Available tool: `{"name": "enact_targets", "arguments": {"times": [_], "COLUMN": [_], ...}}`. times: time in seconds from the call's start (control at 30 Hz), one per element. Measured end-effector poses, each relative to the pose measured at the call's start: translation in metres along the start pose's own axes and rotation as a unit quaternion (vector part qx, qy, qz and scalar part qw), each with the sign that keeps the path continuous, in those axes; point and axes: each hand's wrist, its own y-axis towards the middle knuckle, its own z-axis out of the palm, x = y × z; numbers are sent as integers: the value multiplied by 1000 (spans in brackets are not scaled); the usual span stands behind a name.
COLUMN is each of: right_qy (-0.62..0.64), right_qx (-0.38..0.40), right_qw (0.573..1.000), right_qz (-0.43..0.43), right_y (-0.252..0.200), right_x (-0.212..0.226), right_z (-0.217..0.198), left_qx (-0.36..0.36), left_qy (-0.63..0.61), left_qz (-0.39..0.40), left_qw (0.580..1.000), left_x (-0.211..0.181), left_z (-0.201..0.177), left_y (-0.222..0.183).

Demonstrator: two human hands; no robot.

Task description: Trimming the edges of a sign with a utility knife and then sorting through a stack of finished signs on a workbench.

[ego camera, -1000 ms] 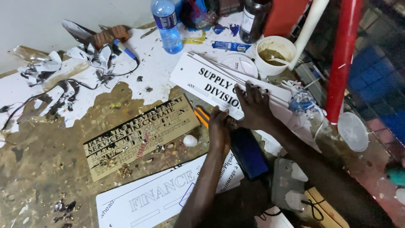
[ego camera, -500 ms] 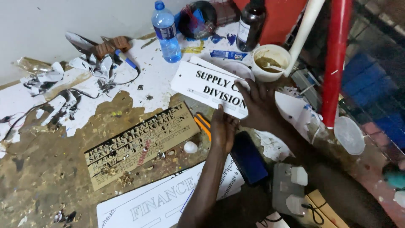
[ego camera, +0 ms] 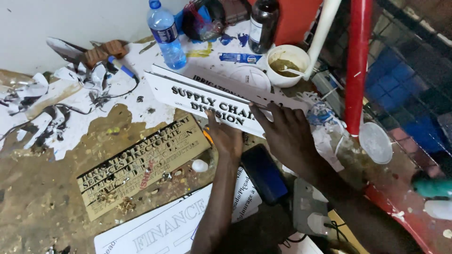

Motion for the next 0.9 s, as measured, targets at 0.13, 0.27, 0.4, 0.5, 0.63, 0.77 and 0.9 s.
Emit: {"name": "enact_targets", "arguments": {"times": [0.13,0.27,0.4,0.5,0.63,0.77,0.9], "right_qy": [4,-14,-4,18,43,70,113], "right_qx": [-26,-65,-94,-108,-113,-92,-82], "right_qw": [1000,998,996,994,993,993,989], "right_qz": [11,13,-4,-6,5,-11,-40], "right_y": [4,0,-7,-13,-22,-29,-26], "right_x": [8,14,19,21,29,36,37], "right_z": [-8,-11,-21,-19,-13,-19,-21], "left_qx": [-32,-55,-37,-38,-37,-13,-13], "left_qy": [76,228,263,263,262,251,212], "left_qz": [21,35,43,51,64,85,90], "left_qw": [996,971,963,963,962,964,973], "left_x": [4,-2,-10,-10,-6,0,-3], "left_z": [36,59,69,52,17,-33,15], "left_y": [-36,-63,-78,-80,-67,-38,-65]}}
